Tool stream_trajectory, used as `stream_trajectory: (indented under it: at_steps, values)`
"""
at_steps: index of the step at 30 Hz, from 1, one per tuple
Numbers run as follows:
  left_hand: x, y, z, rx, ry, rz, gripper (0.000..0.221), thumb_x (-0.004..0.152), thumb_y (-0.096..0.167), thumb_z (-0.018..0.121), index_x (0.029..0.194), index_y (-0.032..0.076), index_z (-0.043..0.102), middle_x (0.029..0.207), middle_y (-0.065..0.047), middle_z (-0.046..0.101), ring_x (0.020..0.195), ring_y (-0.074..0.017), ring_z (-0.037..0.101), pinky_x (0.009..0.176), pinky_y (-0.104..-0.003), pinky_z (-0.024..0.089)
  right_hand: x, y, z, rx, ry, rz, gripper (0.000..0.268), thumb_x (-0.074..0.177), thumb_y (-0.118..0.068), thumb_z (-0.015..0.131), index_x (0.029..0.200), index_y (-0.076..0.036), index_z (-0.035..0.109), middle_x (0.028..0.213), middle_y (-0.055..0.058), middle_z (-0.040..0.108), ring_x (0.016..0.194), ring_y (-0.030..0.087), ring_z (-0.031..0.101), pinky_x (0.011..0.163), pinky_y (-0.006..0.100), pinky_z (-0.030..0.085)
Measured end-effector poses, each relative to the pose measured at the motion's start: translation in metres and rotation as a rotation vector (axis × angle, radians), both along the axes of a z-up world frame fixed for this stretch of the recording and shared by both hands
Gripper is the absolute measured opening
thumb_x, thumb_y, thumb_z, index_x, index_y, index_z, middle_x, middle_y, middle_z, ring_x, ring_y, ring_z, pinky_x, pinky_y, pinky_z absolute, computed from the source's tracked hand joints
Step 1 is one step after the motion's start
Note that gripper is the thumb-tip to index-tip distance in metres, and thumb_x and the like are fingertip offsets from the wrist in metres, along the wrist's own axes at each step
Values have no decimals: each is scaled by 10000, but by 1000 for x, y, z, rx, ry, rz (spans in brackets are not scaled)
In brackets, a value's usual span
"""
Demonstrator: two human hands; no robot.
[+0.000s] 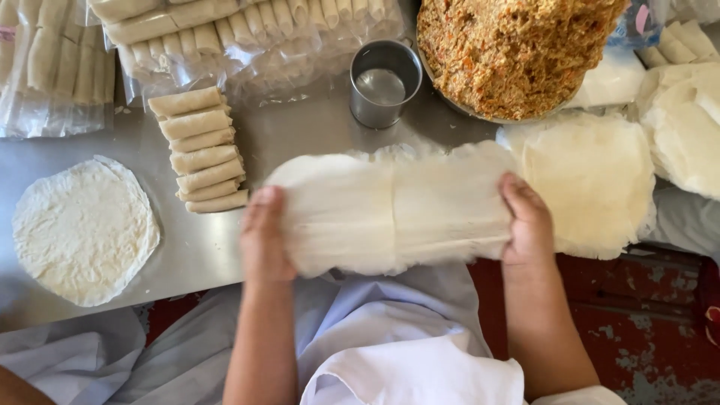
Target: Peeling thin wrappers, adding filling with a fork, and rolling them into lumpia spring rolls on a production line.
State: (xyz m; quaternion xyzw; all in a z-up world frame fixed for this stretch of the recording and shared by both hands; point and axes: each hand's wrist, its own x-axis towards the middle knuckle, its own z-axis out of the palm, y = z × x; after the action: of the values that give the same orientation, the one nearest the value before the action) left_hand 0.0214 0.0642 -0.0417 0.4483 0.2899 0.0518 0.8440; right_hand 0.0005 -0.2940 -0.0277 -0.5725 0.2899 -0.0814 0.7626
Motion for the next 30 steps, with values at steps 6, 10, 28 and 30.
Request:
stream_trajectory:
  at_steps: [6,10,28,30]
  values:
    - [-12,13,48,119,-85,189,69,934,236,708,918,169,704,832,-97,747,662,-191,752,574,-291,623,-8,-1,-30,-64,-29,-69,193,990,-320,651,1098,-162,669,927,-41,657,935,73,674,913,241,518]
    - [-24,-81,57,254,-113,-388,184,947,275,641,974,103,697,808,-72,705,563,-146,700,466,-291,611,-16,102,33,183,-192,373,501,893,-570,642,1000,-82,679,693,34,642,630,88,661,567,240,536]
    - [-25,-112,21,1174,-701,-681,135,917,115,717,879,80,592,826,-48,636,768,-237,617,595,-358,495,-30,-1,16,-608,20,296,429,1011,-543,486,966,-149,649,913,10,717,815,108,677,832,267,544]
    - [-30,-112,12,1171,-713,-674,182,766,137,805,829,151,634,869,4,666,846,-207,686,728,-308,570,-36,53,-24,-271,-198,548,222,886,-204,738,998,-14,716,756,99,709,732,154,699,711,318,585]
